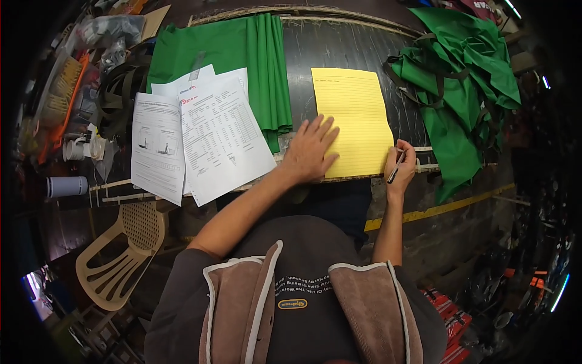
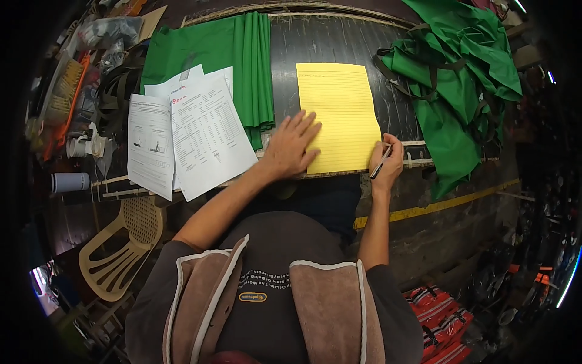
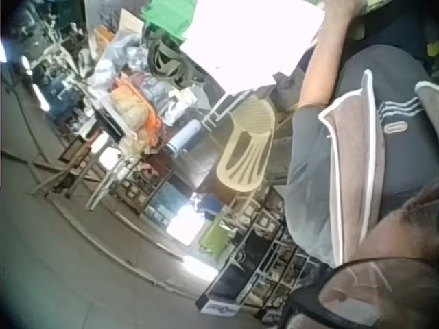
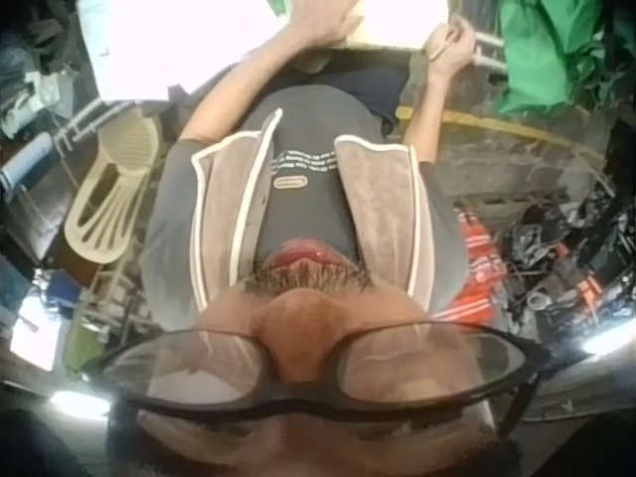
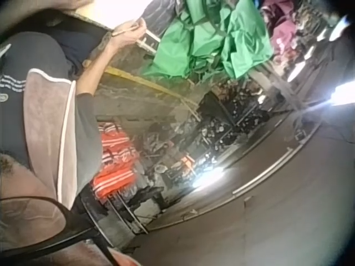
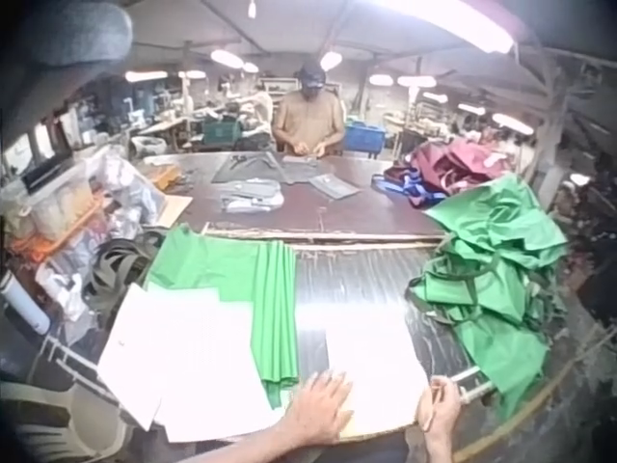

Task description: Reviewing manufacturing production orders and writing notes or drawing lines on a yellow notepad using a ruler and pen.

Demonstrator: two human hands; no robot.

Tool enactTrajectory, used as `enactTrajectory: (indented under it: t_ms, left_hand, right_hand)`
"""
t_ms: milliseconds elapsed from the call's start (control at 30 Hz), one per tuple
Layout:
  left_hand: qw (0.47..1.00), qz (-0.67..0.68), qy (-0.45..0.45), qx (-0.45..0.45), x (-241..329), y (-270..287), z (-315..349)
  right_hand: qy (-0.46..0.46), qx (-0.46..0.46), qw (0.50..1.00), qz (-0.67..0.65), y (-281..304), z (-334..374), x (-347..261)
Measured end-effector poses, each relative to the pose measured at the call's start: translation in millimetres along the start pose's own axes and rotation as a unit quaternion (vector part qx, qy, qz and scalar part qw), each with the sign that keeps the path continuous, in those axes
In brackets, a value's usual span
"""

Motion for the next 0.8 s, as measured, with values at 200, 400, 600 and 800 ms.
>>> enactTrajectory:
  t_ms: [200, 400, 600, 800]
  left_hand:
    - [0.999, 0.026, -0.026, -0.002, 29, -5, 25]
    - [0.99, 0.126, -0.016, 0.054, 24, 6, 28]
    - [0.991, 0.075, -0.065, 0.09, 37, 25, 36]
    - [0.991, 0.037, -0.11, 0.071, 39, 5, 38]
  right_hand:
    - [-0.07, 0.013, 0.991, -0.116, -1, 9, 20]
    - [-0.196, -0.044, 0.93, -0.306, -9, 3, 25]
    - [-0.16, -0.036, 0.933, -0.319, -4, -8, 25]
    - [-0.076, -0.176, 0.979, -0.069, -18, -6, 18]
Point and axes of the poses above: each hand's wrist, its own z-axis away from the middle knuckle, its own y-axis out of the back of the hand, x = y × z, the point moved 10 cm from there along -z, towards the middle knuckle, and after that the axes turned 8 degrees about -z, right-handed, at the moved point
